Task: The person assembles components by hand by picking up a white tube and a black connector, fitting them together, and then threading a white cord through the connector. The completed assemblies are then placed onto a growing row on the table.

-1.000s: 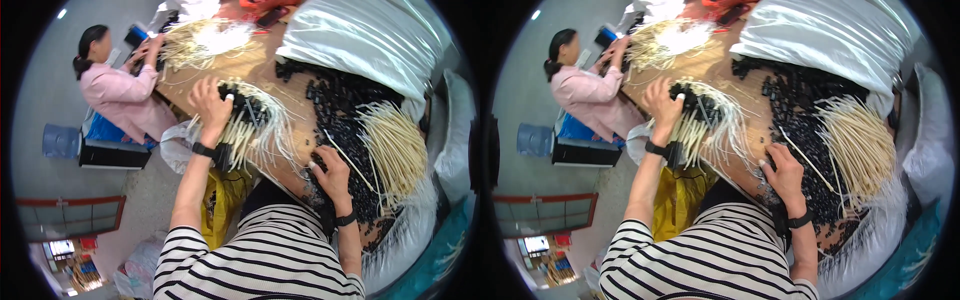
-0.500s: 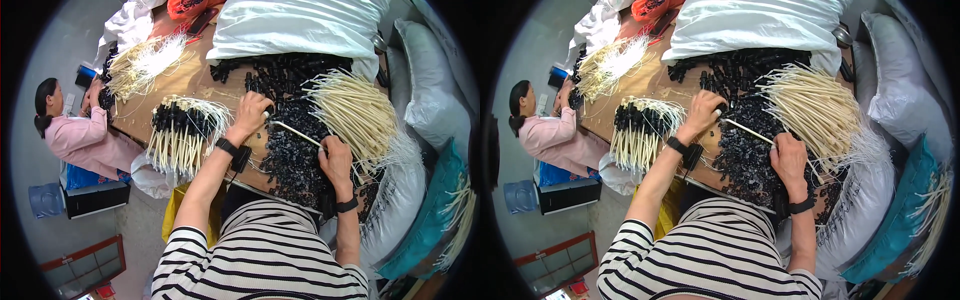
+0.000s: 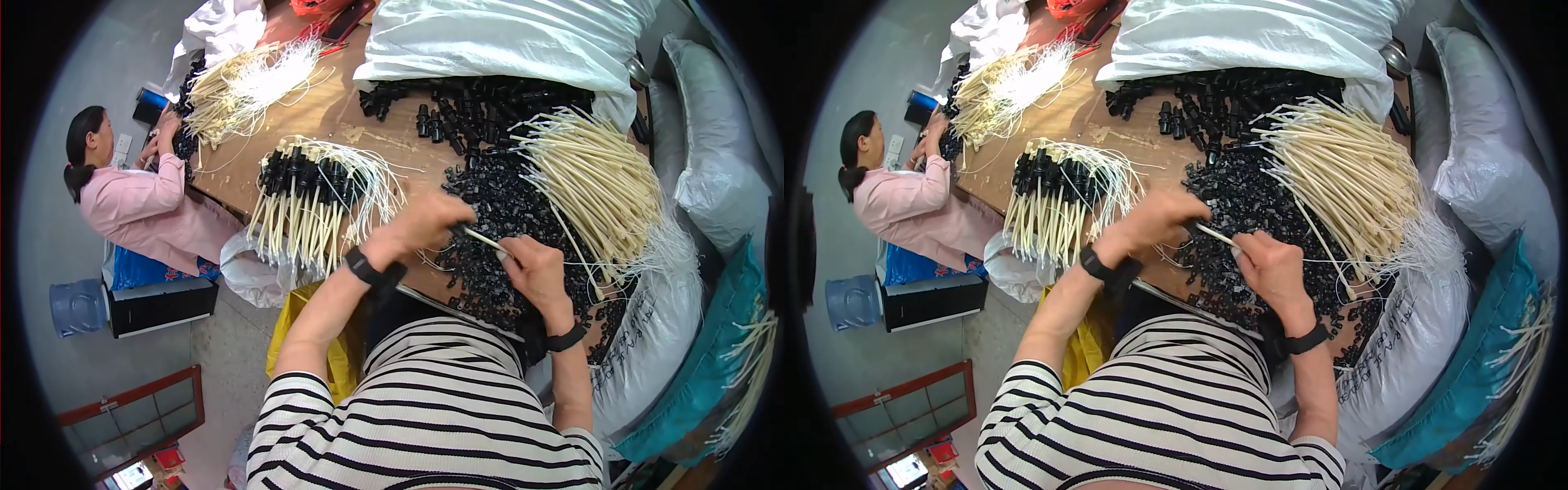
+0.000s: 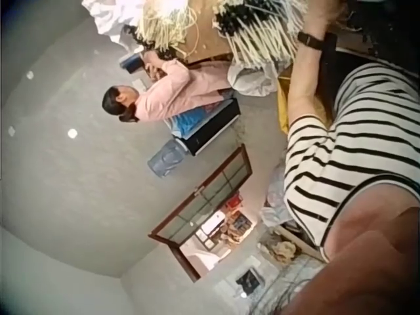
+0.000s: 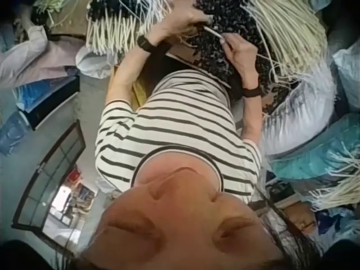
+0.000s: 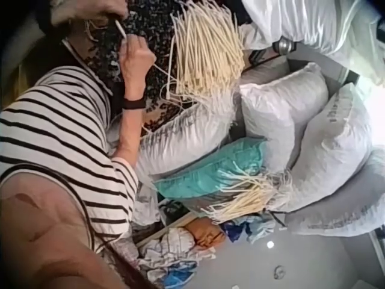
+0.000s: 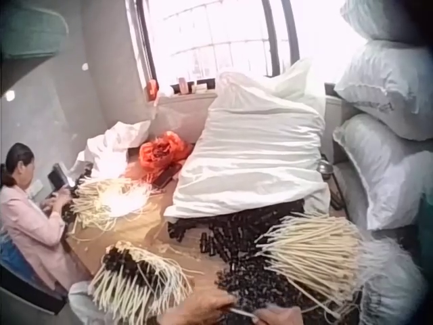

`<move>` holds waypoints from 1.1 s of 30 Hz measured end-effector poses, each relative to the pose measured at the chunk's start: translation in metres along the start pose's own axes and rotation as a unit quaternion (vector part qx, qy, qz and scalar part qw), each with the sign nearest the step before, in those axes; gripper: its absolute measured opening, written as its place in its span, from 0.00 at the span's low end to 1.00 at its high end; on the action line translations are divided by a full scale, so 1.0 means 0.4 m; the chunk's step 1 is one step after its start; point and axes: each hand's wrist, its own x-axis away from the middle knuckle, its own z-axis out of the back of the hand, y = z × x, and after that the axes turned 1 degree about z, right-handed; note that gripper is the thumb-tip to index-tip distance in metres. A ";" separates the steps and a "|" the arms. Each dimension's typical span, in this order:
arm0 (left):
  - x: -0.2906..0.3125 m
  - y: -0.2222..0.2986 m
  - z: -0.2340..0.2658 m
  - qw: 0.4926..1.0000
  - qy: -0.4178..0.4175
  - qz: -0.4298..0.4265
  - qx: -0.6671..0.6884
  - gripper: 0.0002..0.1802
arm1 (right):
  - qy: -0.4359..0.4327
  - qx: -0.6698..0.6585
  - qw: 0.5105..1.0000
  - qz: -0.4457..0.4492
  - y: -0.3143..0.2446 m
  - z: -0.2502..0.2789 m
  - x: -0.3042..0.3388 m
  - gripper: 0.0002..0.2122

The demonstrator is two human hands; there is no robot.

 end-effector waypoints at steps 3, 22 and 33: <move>-0.041 0.140 -0.018 0.993 -0.082 -0.064 -0.051 0.24 | 0.038 0.026 0.998 -0.040 -0.012 -0.037 -0.022 0.05; 0.024 0.107 -0.001 0.938 0.001 0.292 0.185 0.15 | 0.047 -0.017 0.998 -0.032 -0.034 -0.081 -0.021 0.06; 0.045 0.090 -0.025 0.982 0.000 0.177 0.064 0.20 | 0.074 0.014 0.997 -0.028 -0.025 -0.086 -0.029 0.03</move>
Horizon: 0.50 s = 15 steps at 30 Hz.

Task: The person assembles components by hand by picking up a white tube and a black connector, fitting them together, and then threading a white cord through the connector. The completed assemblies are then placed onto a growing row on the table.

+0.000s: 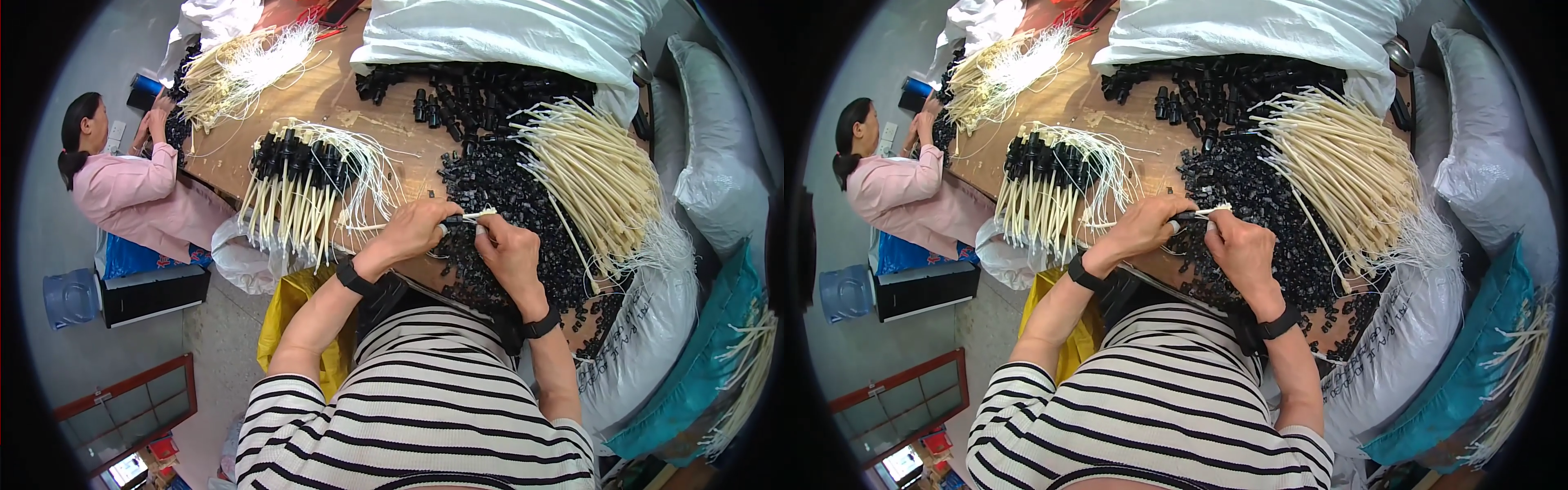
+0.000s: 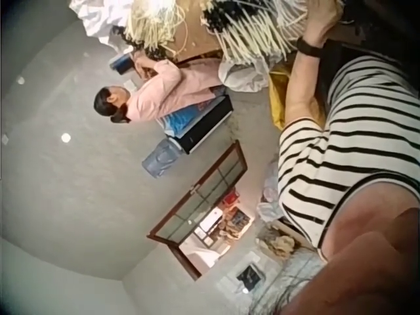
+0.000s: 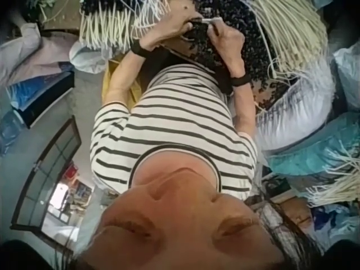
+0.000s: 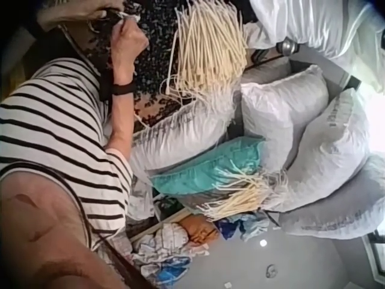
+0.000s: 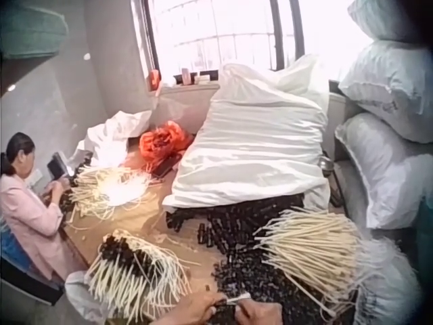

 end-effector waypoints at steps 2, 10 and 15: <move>-0.004 0.016 0.004 0.999 -0.024 -0.019 0.009 0.20 | -0.021 -0.027 0.999 0.012 -0.001 -0.005 -0.001 0.04; -0.020 0.040 0.028 0.983 -0.157 0.030 0.087 0.26 | -0.122 -0.141 0.982 -0.017 -0.020 0.014 -0.005 0.07; -0.007 0.046 0.012 0.995 0.022 0.000 0.094 0.26 | -0.114 -0.022 0.993 -0.012 -0.006 -0.007 0.015 0.09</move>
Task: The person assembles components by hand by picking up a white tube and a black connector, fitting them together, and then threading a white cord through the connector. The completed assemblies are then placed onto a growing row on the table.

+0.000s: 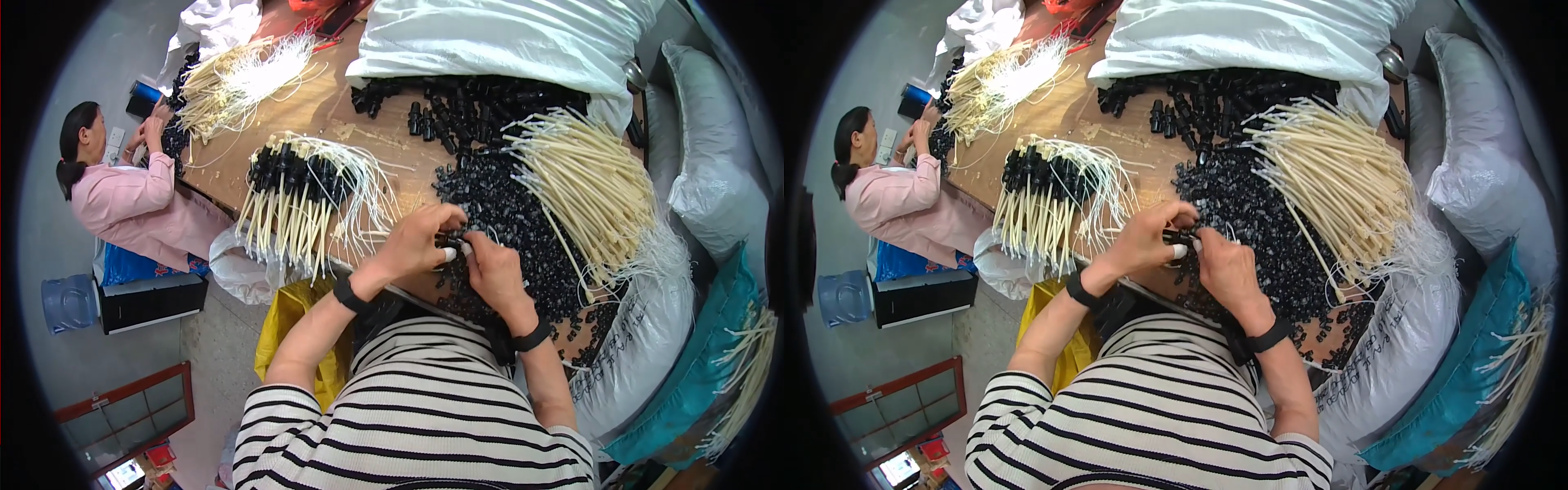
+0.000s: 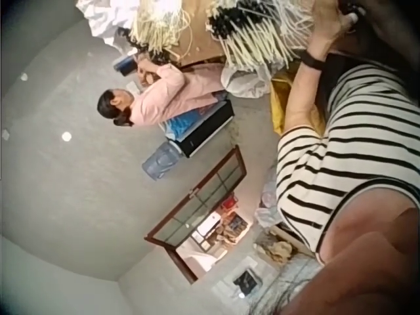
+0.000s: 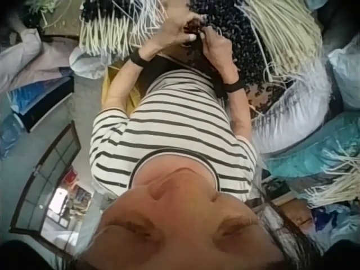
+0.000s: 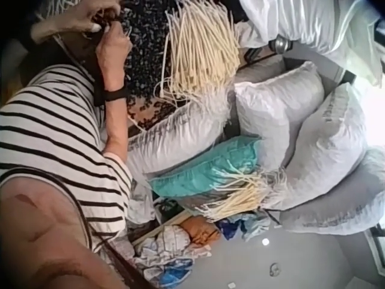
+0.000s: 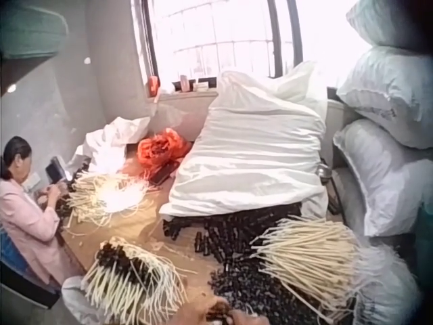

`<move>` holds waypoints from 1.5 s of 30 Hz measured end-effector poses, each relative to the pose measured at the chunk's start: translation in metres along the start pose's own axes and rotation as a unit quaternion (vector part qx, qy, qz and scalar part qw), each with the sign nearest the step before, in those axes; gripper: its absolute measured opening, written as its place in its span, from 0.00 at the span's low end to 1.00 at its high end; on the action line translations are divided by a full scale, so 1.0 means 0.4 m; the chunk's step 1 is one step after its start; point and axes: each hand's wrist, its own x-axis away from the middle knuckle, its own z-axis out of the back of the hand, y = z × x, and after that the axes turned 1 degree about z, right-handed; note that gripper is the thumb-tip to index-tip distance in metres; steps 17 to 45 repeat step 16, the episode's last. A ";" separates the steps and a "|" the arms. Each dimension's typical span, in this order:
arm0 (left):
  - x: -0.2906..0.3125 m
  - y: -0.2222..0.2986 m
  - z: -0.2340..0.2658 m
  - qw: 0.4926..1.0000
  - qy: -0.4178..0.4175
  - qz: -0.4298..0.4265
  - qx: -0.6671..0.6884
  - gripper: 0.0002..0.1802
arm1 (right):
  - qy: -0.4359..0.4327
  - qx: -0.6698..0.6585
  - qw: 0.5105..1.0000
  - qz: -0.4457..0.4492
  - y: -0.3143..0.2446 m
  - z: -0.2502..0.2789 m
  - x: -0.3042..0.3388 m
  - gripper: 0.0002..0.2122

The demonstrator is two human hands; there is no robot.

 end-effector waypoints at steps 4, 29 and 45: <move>0.014 -0.024 -0.014 0.991 0.061 -0.103 -0.052 0.14 | 0.030 0.016 0.999 0.023 -0.022 0.001 0.000 0.09; 0.022 -0.039 0.011 0.966 0.106 -0.235 -0.014 0.07 | 0.021 -0.098 0.994 0.034 -0.018 0.011 0.006 0.09; 0.022 -0.039 0.011 0.966 0.106 -0.235 -0.014 0.07 | 0.021 -0.098 0.994 0.034 -0.018 0.011 0.006 0.09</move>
